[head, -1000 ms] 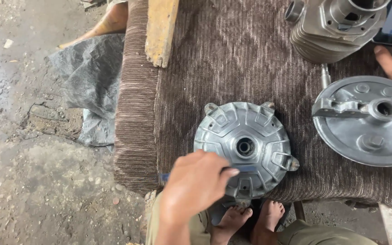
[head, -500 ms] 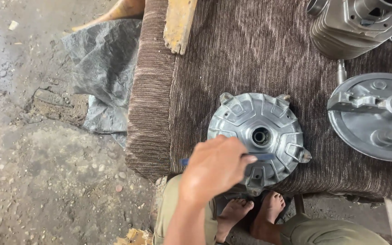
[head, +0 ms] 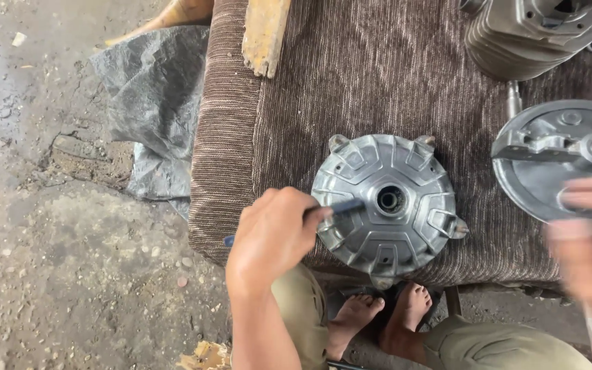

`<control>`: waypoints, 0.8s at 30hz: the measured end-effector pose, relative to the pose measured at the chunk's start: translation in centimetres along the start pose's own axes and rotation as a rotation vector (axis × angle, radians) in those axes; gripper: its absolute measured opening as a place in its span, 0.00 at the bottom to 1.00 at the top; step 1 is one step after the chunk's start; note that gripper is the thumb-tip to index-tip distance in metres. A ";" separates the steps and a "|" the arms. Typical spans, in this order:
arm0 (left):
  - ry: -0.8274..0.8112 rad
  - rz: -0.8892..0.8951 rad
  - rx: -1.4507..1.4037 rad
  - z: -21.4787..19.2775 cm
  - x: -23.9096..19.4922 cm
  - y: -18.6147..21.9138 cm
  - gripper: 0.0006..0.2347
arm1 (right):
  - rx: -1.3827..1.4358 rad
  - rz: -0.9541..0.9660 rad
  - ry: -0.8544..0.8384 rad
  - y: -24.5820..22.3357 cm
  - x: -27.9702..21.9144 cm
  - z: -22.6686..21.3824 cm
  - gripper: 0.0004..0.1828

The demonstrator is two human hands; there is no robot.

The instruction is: The person scrubs a circular metal part with a blue brush while sitting on the ground. They rotate the part to clean different sections and briefly pick up a smartphone before continuing to scrub the metal object.

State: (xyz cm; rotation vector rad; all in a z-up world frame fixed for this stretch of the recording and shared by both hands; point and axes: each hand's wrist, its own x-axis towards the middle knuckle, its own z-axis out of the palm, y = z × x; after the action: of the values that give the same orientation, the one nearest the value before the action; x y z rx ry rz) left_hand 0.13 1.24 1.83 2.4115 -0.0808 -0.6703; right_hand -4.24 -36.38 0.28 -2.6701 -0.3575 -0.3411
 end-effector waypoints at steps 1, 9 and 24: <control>0.050 0.008 0.056 0.4 0.5 -0.4 0.13 | -0.004 0.002 -0.013 -3.7 0.8 1.4 0.26; 0.229 0.005 -0.009 3.8 3.4 3.1 0.16 | 0.186 0.072 -0.270 -9.4 2.6 6.2 0.35; 0.246 -0.099 0.254 1.8 0.9 0.1 0.17 | 0.223 -0.066 -0.144 -8.1 1.6 8.7 0.33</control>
State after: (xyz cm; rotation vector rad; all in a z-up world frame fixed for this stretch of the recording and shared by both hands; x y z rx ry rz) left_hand 0.04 -0.04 0.21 2.7388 0.0601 -0.4215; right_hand -3.58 -25.12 -3.88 -2.4735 -0.4981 -0.1206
